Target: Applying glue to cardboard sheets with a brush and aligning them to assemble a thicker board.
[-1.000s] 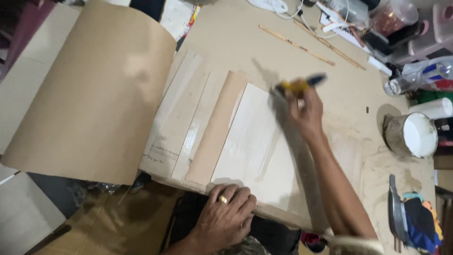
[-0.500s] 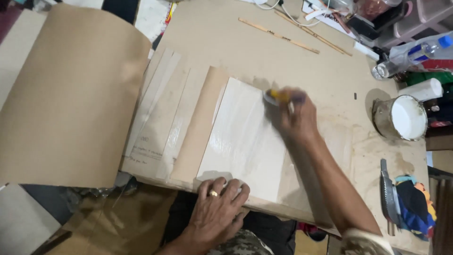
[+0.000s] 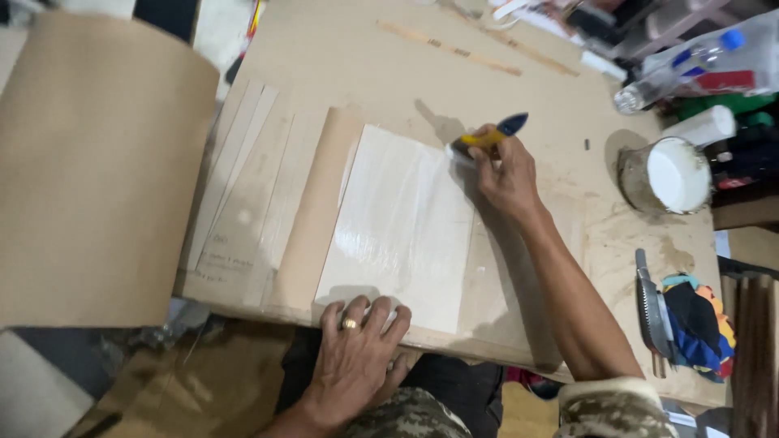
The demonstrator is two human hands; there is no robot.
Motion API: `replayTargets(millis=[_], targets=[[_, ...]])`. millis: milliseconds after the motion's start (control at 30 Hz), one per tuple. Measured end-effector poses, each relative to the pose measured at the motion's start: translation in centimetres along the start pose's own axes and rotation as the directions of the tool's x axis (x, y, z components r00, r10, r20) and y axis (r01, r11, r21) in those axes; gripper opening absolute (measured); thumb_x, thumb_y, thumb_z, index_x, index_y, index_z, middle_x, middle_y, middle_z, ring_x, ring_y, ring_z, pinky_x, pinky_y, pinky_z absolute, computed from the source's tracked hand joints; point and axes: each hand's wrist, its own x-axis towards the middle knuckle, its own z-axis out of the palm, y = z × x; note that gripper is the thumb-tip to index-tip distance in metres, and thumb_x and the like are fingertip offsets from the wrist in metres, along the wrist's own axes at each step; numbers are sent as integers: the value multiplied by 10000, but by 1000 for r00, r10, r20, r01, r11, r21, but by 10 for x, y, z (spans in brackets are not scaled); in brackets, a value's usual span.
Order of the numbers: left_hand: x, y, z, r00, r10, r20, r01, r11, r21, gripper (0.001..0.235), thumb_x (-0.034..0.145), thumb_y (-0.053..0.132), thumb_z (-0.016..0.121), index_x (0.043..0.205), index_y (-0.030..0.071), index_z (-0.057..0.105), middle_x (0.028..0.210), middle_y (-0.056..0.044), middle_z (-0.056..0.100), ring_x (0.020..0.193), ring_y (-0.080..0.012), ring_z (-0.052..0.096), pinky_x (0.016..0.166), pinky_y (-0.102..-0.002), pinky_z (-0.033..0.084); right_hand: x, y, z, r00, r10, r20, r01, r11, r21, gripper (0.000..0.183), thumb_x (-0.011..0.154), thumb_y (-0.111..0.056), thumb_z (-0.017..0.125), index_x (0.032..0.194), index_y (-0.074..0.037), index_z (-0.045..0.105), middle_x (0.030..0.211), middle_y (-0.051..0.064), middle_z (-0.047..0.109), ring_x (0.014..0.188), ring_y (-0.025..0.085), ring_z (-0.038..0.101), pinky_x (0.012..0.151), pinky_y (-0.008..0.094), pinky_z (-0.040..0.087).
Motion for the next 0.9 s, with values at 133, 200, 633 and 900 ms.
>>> replayTargets(millis=[133,200,633,900], targets=[[-4,1,5,997,-21,70,24,999,-36,655,799,592,633,1296,174,544,1252,-82,556,1052,-296,526,877,-516,410,-24,-40,-53,964,243,109,-265,917,298,234,1022,-156,658,1232,-54,661,1180,103,707,1024,247,676,915,354,515],[-5,3,3,997,-26,74,29,999,-38,673,747,562,659,1282,170,547,1269,-63,534,1039,-284,504,878,-497,399,-50,-92,-91,973,188,135,-219,938,270,215,1035,-137,645,1218,-24,645,1156,135,714,1059,275,683,946,380,498],[1,4,12,997,-49,66,50,999,-18,592,796,562,594,1275,218,547,1304,-31,528,1093,-277,517,892,-548,367,-14,11,-20,994,112,7,-113,987,112,273,1033,-137,598,1285,-34,616,1159,185,707,988,356,704,848,433,540],[7,3,6,992,-49,114,50,999,-5,596,806,559,564,1284,204,541,1301,-41,513,1063,-288,498,859,-560,395,-2,-148,-71,616,397,681,-775,149,614,555,960,-546,469,742,-51,590,927,128,666,1147,349,741,1028,542,628]])
